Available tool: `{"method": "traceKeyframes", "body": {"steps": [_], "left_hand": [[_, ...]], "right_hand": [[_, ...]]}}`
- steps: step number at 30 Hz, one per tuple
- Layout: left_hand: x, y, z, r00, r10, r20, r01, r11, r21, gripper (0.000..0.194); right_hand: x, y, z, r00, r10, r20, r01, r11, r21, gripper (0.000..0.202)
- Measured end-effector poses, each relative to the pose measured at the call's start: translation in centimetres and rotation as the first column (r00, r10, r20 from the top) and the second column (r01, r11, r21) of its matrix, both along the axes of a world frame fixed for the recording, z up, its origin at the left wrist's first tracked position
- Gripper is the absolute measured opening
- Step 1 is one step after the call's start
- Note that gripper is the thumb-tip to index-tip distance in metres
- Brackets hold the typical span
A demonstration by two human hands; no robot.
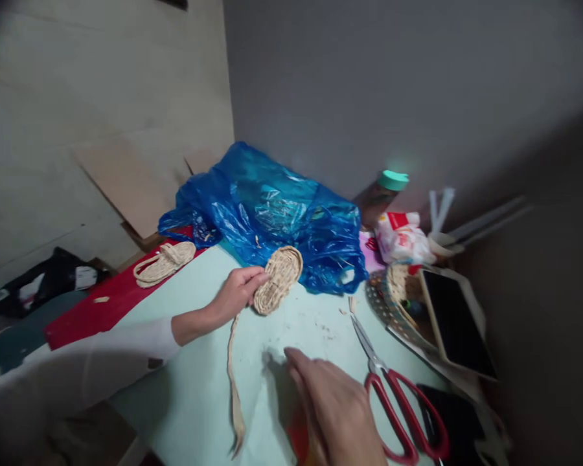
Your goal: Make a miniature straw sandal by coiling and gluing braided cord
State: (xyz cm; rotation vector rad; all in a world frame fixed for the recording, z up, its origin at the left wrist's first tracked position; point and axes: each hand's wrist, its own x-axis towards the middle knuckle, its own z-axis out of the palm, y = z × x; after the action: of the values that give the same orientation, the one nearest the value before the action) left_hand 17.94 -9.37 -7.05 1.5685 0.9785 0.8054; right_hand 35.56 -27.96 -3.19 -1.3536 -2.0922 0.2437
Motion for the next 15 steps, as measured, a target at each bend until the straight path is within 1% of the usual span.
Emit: {"method": "traceKeyframes", "body": {"steps": [2,3,5,6,8,9,12,13,14,15], "left_hand": [[0.0,0.2,-0.1,1.0,-0.004,0.011,0.004,1.0,-0.003,0.035],[0.1,0.2,0.0,1.0,-0.012,0.014,0.012,1.0,-0.007,0.032],[0.1,0.1,0.2,0.999,-0.025,0.02,0.025,1.0,-0.018,0.027],[0.1,0.0,0.3,0.999,-0.03,0.023,0.03,0.999,-0.024,0.031],[0.0,-0.3,0.4,0.999,-0.033,0.029,0.034,0.999,-0.034,0.038],[-0.1,-0.4,0.5,0.999,-0.033,0.034,0.035,0.999,-0.038,0.038],[-0.2,-0.6,0.7,0.998,-0.035,0.06,0.038,0.998,-0.052,0.037],[-0.3,-0.7,0.8,0.997,-0.035,0.074,0.039,0.998,-0.057,0.037],[-0.3,-0.7,1.0,0.995,-0.034,0.09,0.04,0.997,-0.062,0.037],[-0.4,-0.8,1.1,0.994,-0.032,0.106,0.039,0.997,-0.067,0.037]], "right_hand": [[-0.3,0.3,0.4,0.993,-0.058,0.104,0.063,0.997,-0.046,0.043],[-0.5,0.4,0.7,0.979,-0.101,0.175,0.11,0.993,-0.042,0.046],[-1.1,0.6,1.0,0.937,-0.157,0.312,0.165,0.986,0.003,0.049],[-1.6,0.7,0.9,0.917,-0.171,0.36,0.174,0.984,0.024,0.05],[-2.8,0.6,0.2,0.89,-0.18,0.419,0.171,0.984,0.058,0.05],[-3.6,0.4,-0.3,0.878,-0.182,0.443,0.167,0.983,0.074,0.048],[-6.4,-0.1,-2.4,0.836,-0.222,0.502,0.165,0.974,0.156,0.033],[-7.3,-0.3,-2.8,0.824,-0.244,0.512,0.166,0.967,0.193,0.028],[-8.0,-0.5,-2.9,0.815,-0.262,0.517,0.162,0.96,0.23,0.025],[-8.6,-0.8,-2.7,0.81,-0.275,0.518,0.152,0.951,0.269,0.025]]}}
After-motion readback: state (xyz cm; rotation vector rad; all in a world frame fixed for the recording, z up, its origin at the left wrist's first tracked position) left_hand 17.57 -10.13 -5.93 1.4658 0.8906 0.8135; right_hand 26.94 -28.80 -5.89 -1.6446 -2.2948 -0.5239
